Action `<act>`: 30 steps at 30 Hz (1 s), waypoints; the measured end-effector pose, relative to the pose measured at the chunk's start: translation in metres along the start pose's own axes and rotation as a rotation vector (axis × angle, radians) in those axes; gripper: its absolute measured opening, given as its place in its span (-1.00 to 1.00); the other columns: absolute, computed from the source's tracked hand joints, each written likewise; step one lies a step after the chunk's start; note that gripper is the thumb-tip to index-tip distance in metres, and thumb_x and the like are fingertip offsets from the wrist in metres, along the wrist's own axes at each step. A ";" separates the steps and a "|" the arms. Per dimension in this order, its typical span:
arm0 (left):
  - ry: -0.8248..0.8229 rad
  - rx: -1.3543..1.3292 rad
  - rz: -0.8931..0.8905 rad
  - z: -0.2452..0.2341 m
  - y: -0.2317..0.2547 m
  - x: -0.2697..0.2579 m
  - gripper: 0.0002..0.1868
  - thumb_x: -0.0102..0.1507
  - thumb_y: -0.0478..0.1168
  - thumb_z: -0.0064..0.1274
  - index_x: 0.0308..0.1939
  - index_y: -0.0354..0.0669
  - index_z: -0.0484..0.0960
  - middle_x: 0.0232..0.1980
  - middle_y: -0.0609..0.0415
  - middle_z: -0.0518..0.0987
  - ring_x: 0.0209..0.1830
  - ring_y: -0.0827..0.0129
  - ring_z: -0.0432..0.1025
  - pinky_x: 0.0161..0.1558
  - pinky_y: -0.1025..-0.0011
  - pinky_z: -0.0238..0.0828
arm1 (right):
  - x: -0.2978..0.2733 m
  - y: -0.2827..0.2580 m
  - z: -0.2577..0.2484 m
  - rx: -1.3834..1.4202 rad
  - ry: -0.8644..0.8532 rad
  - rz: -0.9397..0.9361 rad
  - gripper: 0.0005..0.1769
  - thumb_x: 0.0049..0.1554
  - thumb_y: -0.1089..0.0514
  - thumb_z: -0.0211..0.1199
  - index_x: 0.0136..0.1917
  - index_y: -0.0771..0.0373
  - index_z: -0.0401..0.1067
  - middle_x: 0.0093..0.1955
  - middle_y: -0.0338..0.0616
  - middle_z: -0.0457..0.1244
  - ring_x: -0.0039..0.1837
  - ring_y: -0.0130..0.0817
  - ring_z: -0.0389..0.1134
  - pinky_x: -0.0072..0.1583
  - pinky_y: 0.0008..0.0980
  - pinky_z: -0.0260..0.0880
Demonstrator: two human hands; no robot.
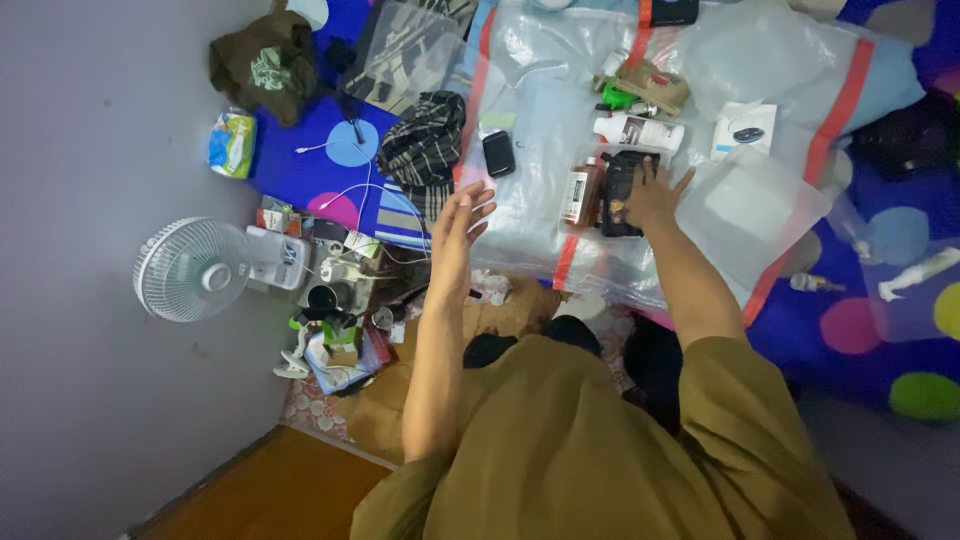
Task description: The person sits on the floor beside a bed, picks up plastic bottles and a jar from the bed, opens and repositions them, wraps the bottles in a plaid cloth, and handles a black pouch and a phone among the cluttered belongings.
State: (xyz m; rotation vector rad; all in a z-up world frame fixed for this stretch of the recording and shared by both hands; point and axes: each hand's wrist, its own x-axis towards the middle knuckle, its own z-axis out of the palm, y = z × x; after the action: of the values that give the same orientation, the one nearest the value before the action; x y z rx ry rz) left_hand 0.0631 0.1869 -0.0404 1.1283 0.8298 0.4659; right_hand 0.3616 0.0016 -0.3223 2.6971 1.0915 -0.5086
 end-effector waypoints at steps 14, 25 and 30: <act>0.026 0.003 0.013 -0.011 -0.007 -0.014 -0.50 0.45 0.07 -0.18 0.32 -0.15 0.50 0.27 0.00 0.59 0.27 0.30 0.46 0.26 0.28 0.31 | 0.016 0.004 -0.021 0.239 0.282 -0.133 0.39 -0.24 -0.04 0.63 0.71 0.29 0.01 0.64 0.04 -0.04 0.68 0.12 -0.17 0.48 0.45 -0.18; 0.032 -0.043 0.050 -0.026 -0.004 -0.018 -0.50 0.45 0.07 -0.15 0.33 -0.17 0.50 0.26 0.00 0.59 0.26 0.32 0.47 0.25 0.30 0.31 | 0.013 -0.006 -0.030 0.199 -0.035 -0.030 0.33 -0.10 -0.44 0.38 0.65 0.23 -0.16 0.69 -0.01 -0.26 0.68 0.08 -0.41 0.47 0.50 -0.40; 0.021 -0.054 0.060 -0.037 0.002 -0.017 -0.48 0.45 0.09 -0.14 0.34 -0.16 0.49 0.27 0.00 0.58 0.26 0.31 0.46 0.25 0.30 0.30 | 0.003 -0.013 -0.022 0.329 0.087 -0.015 0.08 0.15 -0.32 0.22 0.68 0.25 -0.10 0.76 -0.07 -0.28 0.73 0.07 -0.39 0.48 0.59 -0.38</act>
State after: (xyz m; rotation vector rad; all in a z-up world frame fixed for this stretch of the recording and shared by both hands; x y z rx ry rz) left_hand 0.0239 0.1983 -0.0400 1.1023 0.7990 0.5480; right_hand 0.3598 0.0193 -0.3037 3.0207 1.1388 -0.6283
